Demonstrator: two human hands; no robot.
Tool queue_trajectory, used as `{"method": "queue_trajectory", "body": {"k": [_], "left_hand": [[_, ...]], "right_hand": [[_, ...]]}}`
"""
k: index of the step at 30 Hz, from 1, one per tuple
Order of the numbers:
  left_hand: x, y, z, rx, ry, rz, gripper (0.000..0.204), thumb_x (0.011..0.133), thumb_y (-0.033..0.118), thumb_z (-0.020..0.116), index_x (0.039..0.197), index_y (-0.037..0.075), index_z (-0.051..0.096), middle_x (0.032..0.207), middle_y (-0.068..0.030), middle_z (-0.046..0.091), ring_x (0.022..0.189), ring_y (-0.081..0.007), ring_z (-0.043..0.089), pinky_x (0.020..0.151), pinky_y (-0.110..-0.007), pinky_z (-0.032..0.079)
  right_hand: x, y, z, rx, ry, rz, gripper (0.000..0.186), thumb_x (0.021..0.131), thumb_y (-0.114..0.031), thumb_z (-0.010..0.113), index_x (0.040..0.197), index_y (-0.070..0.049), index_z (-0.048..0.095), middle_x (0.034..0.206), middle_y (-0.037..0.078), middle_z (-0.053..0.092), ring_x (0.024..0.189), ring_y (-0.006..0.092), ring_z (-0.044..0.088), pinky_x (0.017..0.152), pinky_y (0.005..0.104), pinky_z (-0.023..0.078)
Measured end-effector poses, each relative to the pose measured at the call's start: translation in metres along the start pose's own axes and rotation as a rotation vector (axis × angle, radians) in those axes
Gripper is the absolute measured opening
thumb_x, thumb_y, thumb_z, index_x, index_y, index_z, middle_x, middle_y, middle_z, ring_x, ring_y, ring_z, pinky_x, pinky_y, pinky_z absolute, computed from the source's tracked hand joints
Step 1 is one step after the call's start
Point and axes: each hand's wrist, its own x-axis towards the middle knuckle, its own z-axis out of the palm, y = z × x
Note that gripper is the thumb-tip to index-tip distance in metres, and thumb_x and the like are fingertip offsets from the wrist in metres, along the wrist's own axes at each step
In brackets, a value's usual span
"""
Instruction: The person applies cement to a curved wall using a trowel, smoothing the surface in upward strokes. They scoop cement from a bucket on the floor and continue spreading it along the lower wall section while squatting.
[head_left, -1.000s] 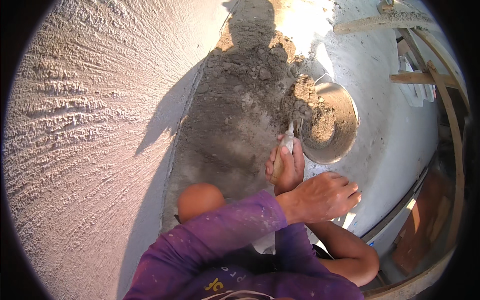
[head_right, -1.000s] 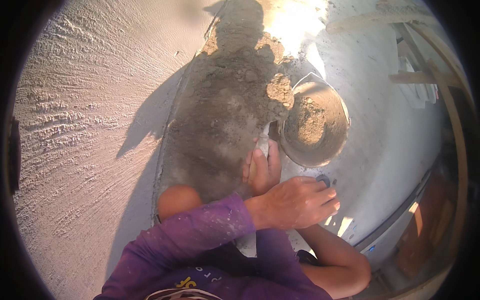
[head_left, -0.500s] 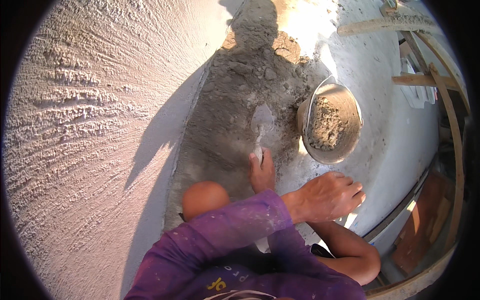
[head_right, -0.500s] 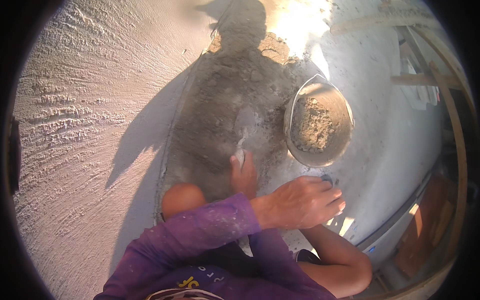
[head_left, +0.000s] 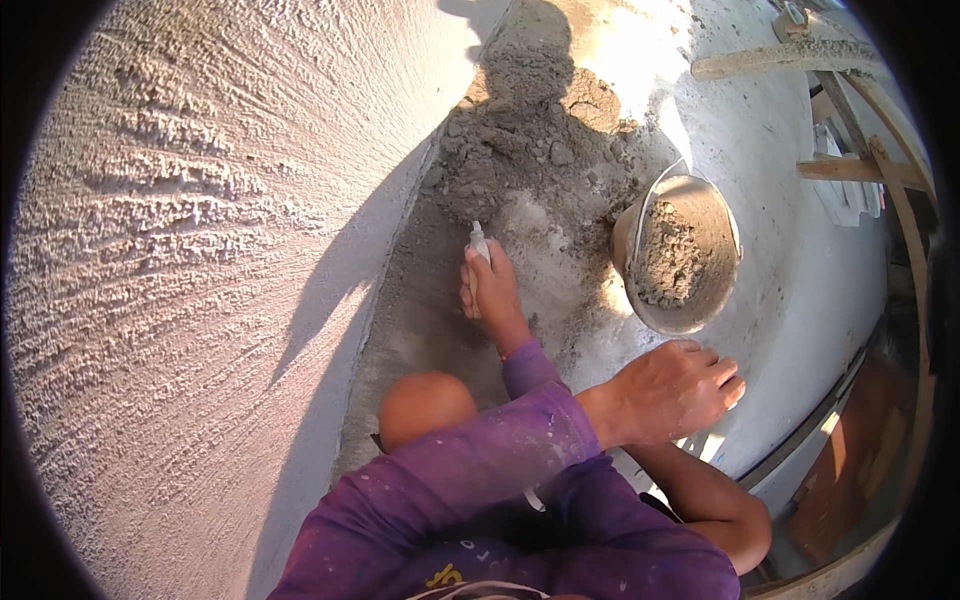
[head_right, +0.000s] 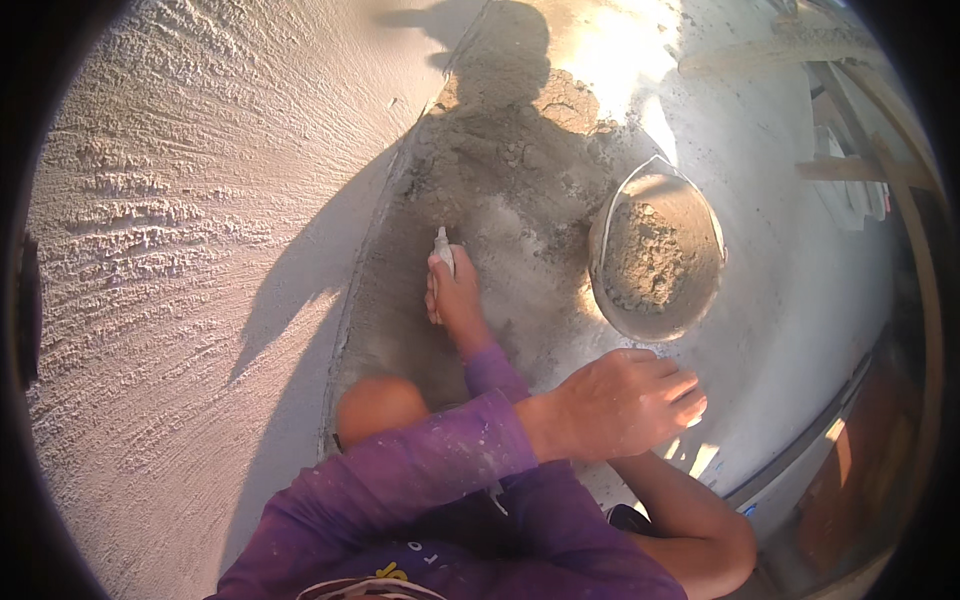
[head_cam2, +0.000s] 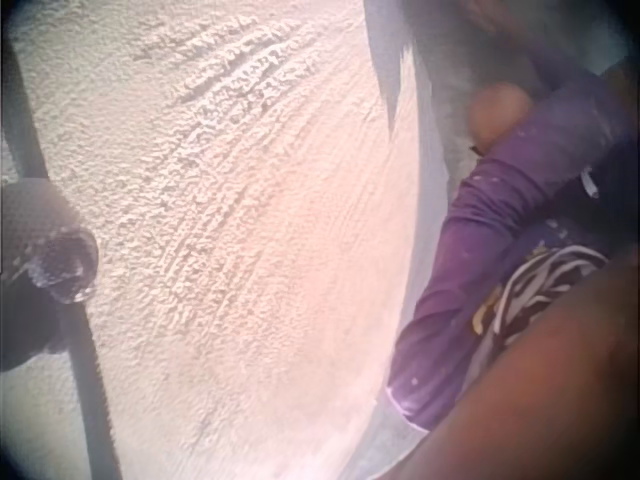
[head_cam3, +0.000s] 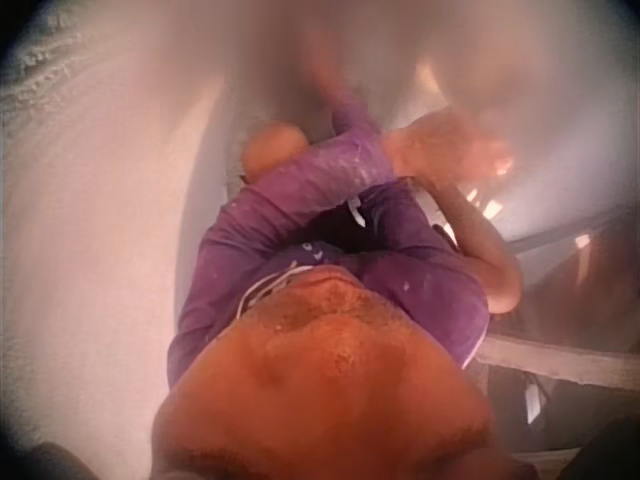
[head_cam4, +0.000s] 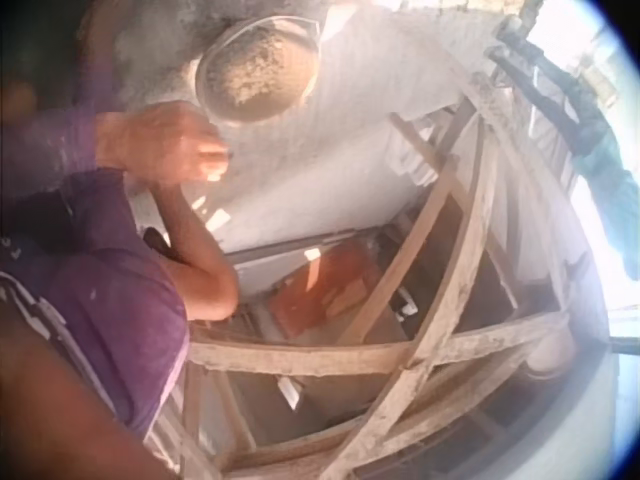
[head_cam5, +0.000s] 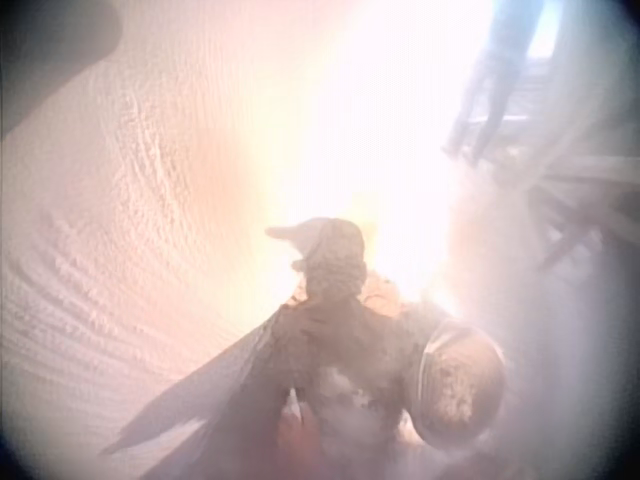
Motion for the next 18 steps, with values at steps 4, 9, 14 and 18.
{"method": "queue_trajectory", "body": {"k": [4, 9, 14, 18], "left_hand": [[0.008, 0.005, -0.005, -0.035, -0.037, -0.002, 0.011, 0.082, 0.015, 0.07, 0.086, 0.006, 0.066, 0.084, -0.0046, 0.062, 0.078, -0.0202, 0.069, 0.071, -0.035, 0.058], [0.004, -0.002, 0.009, -0.051, -0.031, 0.028, 0.014, 0.084, 0.014, 0.068, 0.094, 0.005, 0.069, 0.086, -0.0068, 0.065, 0.079, -0.0223, 0.071, 0.073, -0.039, 0.059], [0.01, 0.001, 0.021, -0.065, -0.023, 0.086, 0.017, 0.09, 0.019, 0.072, 0.099, 0.005, 0.069, 0.09, -0.0067, 0.065, 0.085, -0.023, 0.071, 0.073, -0.038, 0.058], [0.005, 0.002, 0.02, -0.075, -0.043, 0.068, 0.016, 0.089, 0.018, 0.072, 0.099, 0.005, 0.069, 0.09, -0.0061, 0.065, 0.084, -0.0231, 0.071, 0.073, -0.038, 0.059]], "right_hand": [[-0.076, -0.042, -0.034, -0.072, 0.201, -0.102, 0.019, 0.106, -0.022, 0.055, 0.121, -0.01, 0.055, 0.077, 0.001, 0.053, 0.054, 0.0094, 0.05, 0.046, 0.0262, 0.039], [-0.137, -0.04, -0.105, -0.897, 0.827, -0.195, 0.044, 0.107, -0.036, 0.06, 0.143, -0.01, 0.054, 0.125, 0.013, 0.064, 0.109, 0.025, 0.061, 0.093, 0.0369, 0.048], [-0.174, -0.073, -0.155, -1.495, 1.319, -0.214, 0.037, 0.106, -0.03, 0.06, 0.136, -0.009, 0.055, 0.11, 0.01, 0.061, 0.093, 0.0202, 0.058, 0.08, 0.0336, 0.045], [-0.169, -0.075, -0.16, -1.483, 1.264, -0.314, 0.031, 0.105, -0.026, 0.06, 0.13, -0.008, 0.057, 0.098, 0.007, 0.06, 0.079, 0.0164, 0.055, 0.069, 0.031, 0.043]]}}
